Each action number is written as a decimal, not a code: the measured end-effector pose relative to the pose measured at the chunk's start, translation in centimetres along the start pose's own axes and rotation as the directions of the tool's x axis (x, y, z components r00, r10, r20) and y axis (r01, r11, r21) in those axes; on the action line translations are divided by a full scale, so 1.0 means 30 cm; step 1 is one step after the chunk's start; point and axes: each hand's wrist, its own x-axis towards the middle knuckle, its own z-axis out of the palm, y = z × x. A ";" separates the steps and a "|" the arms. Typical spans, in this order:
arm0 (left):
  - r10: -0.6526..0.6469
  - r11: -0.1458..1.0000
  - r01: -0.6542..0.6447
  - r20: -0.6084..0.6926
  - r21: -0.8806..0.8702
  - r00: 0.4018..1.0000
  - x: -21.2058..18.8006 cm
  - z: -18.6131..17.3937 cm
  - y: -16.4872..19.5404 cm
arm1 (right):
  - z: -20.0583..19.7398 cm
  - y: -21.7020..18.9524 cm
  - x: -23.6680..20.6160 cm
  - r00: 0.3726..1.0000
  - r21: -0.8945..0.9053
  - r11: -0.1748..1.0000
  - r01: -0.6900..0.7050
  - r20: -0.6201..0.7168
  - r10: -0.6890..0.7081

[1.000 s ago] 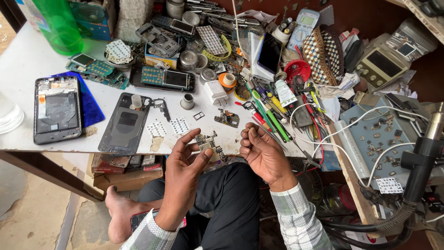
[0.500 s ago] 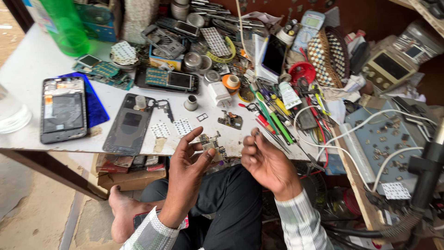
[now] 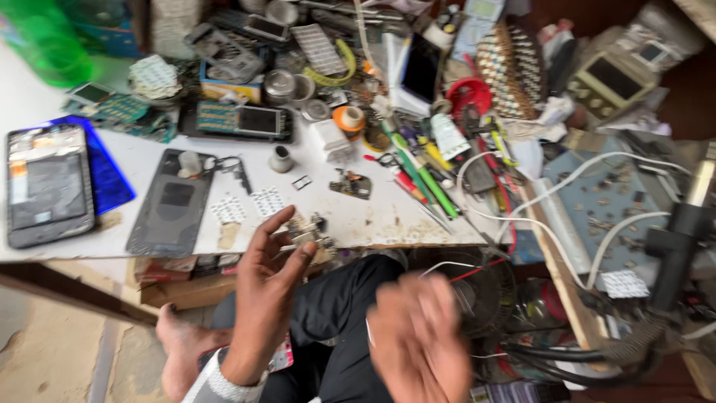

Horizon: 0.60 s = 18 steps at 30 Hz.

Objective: The person sits on the floor at a cluttered repair bench and cleans a disassembled phone motherboard, applying liquid from a spray bottle and brushing the board. They then fit the board into a phone body, press components into place, and hold up the reassembled phone.

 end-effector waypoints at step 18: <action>0.004 1.000 -0.004 0.029 0.001 1.000 -0.022 0.058 0.030 | -0.085 0.023 0.127 0.969 0.644 0.757 0.110 -0.239 0.063</action>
